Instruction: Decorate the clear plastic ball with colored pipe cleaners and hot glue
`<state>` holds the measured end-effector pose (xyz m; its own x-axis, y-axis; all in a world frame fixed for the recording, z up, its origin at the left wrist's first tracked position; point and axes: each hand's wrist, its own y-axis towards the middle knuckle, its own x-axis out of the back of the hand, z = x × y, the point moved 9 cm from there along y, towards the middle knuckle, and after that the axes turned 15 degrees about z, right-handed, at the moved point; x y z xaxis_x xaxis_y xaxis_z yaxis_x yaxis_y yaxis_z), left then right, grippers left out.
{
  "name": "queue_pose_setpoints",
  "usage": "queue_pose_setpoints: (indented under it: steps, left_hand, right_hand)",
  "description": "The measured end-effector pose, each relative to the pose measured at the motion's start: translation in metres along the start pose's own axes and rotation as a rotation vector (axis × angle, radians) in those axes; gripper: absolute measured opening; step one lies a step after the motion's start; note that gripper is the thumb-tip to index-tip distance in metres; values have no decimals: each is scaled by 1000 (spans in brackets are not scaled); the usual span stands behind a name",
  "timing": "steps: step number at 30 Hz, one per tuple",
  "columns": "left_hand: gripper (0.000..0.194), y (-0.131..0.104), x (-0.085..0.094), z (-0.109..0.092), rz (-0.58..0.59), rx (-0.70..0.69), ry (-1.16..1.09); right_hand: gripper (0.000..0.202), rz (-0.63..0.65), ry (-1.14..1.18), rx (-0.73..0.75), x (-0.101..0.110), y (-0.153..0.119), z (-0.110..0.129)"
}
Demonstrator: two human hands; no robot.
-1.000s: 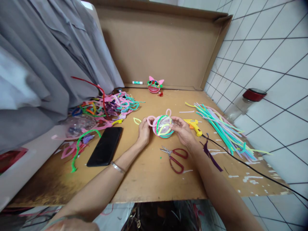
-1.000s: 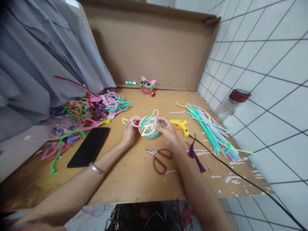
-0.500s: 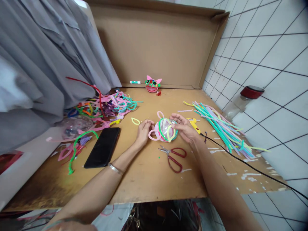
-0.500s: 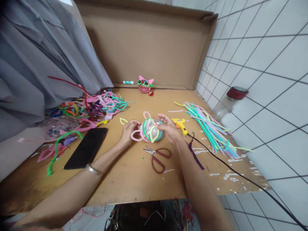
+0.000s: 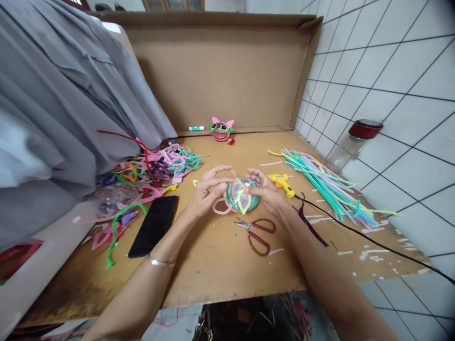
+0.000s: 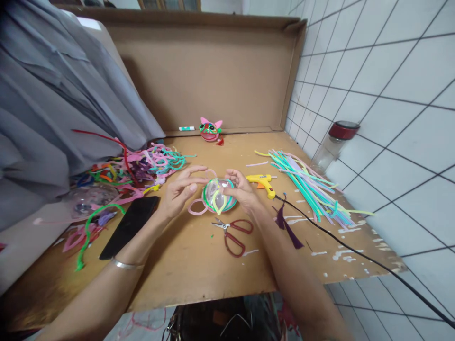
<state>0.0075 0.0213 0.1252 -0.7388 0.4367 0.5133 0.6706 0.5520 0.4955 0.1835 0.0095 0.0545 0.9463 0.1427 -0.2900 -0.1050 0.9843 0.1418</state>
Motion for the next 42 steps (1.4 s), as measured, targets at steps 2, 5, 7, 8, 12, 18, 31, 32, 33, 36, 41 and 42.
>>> queue_pose_setpoints:
  steps: [2, 5, 7, 8, 12, 18, 31, 32, 33, 36, 41, 42]
  left_hand:
    - [40, 2, -12, -4, 134, -7, 19]
    - [40, 3, -23, -5, 211, -21, 36]
    - [39, 3, -28, -5, 230, -24, 33]
    - [39, 4, -30, -4, 235, -20, 21]
    - [42, 5, -31, 0, 245, 14, -55]
    - [39, 4, -26, 2, 217, 29, -62]
    - [36, 2, -18, 8, 133, 23, 216]
    - [36, 3, -18, 8, 148, 20, 235]
    - [37, 3, -18, 8, 162, 20, 260]
    - [38, 5, -15, 8, 170, 30, 346]
    - [40, 7, -11, 11, 182, 60, 420]
    - [41, 7, -10, 12, 188, 64, 424]
  right_hand:
    - [65, -3, 19, -4, 0, 1, -2]
    - [66, -12, 39, -10, 1, 1, -3]
    - [66, -21, 52, -13, 2, 1, -4]
    - [66, -22, 59, -15, 2, 1, -5]
    - [66, -7, 68, -14, 1, 2, -6]
    - [57, 5, 142, -2, 0, 2, -7]
    - [45, -183, 177, -61, 16, -4, -12]
    - [44, -184, 176, -72, 16, -4, -14]
    - [43, -180, 177, -77, 16, -4, -15]
    - [40, -158, 181, -75, 14, -3, -17]
    - [37, -158, 212, -107, 17, -1, -21]
    - [36, -155, 218, -112, 17, -1, -21]
